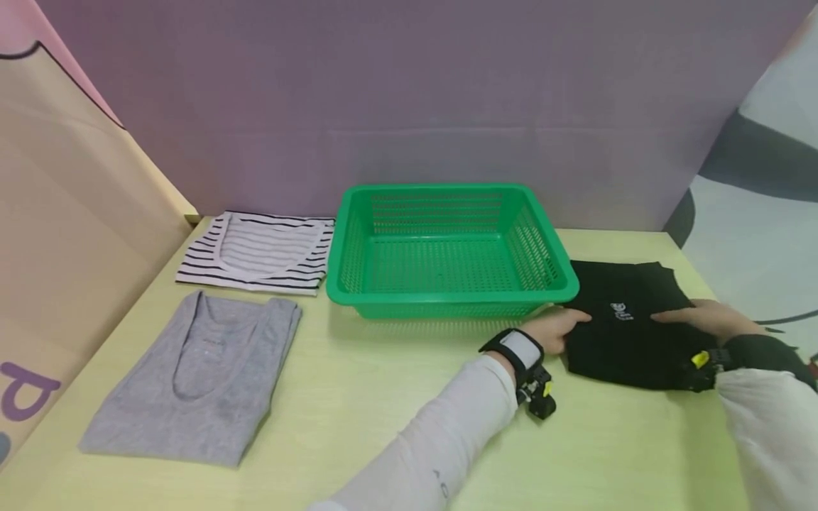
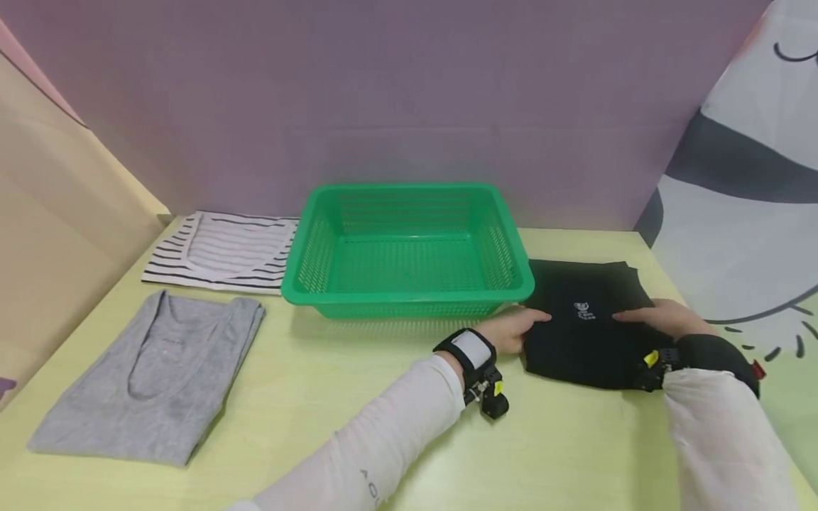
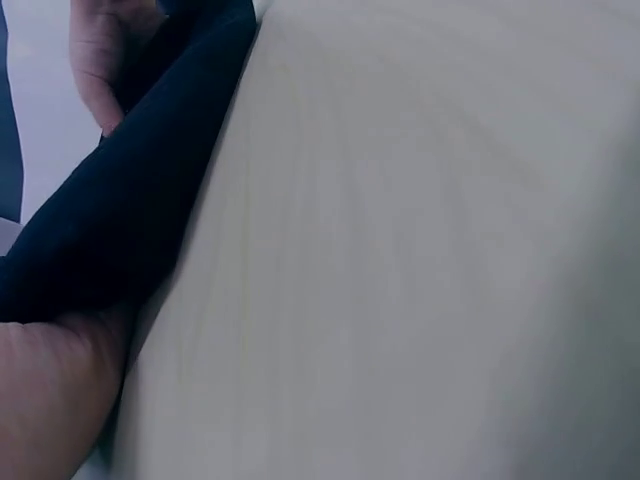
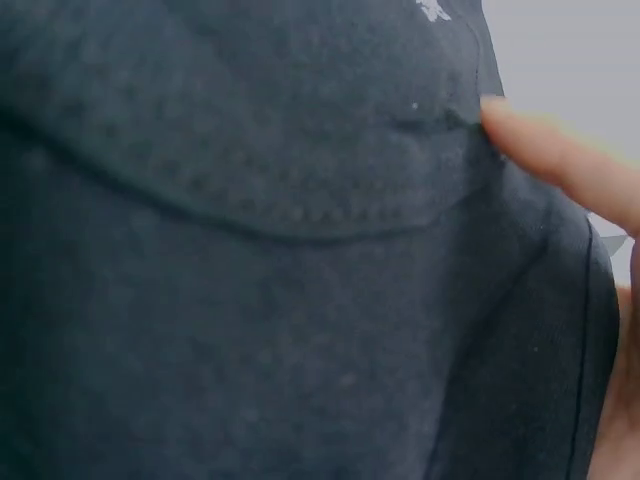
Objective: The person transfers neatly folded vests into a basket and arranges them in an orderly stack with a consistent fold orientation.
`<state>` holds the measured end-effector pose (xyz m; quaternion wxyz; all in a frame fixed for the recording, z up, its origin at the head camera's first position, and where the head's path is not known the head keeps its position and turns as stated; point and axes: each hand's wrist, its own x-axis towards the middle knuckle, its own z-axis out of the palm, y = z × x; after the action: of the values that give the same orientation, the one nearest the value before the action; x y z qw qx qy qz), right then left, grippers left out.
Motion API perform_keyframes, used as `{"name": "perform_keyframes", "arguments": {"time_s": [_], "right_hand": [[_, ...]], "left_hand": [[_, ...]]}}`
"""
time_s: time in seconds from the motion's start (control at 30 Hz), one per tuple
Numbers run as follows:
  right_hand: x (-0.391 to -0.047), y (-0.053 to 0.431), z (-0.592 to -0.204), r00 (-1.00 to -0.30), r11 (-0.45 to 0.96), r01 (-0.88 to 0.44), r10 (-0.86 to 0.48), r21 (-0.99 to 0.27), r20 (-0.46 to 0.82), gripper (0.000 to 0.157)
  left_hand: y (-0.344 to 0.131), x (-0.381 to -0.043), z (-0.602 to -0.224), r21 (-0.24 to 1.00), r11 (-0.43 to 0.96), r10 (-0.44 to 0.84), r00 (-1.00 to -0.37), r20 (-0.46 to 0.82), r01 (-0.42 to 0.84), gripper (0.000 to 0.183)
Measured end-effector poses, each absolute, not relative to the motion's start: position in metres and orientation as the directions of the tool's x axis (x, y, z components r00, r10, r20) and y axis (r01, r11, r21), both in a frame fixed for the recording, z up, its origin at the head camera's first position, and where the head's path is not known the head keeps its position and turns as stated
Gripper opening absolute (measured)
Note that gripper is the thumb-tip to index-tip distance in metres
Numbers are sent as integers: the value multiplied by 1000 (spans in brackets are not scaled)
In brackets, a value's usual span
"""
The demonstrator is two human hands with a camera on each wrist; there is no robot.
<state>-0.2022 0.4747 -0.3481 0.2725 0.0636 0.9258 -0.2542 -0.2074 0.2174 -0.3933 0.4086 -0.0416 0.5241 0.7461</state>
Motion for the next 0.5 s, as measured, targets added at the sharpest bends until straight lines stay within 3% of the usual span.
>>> {"name": "perform_keyframes", "arguments": {"time_s": [0.1,0.27,0.4,0.5], "right_hand": [[-201,473,-350,-836,877,251,-17,-409,-549,107],[-201,472,-351,-861,905,193,-30,-380,-508,104],[-203,472,-351,-871,901,155,-69,-406,-487,93],[-204,471,-349,-870,879,149,-101,-454,-482,85]], "left_hand": [[216,-207,-394,735,-134,573,-657,-490,-665,21],[214,-207,-395,715,-152,613,-633,-474,-683,22],[212,-206,-395,697,-155,639,-609,-470,-700,42],[212,-205,-393,722,-141,608,-635,-477,-678,63]]}}
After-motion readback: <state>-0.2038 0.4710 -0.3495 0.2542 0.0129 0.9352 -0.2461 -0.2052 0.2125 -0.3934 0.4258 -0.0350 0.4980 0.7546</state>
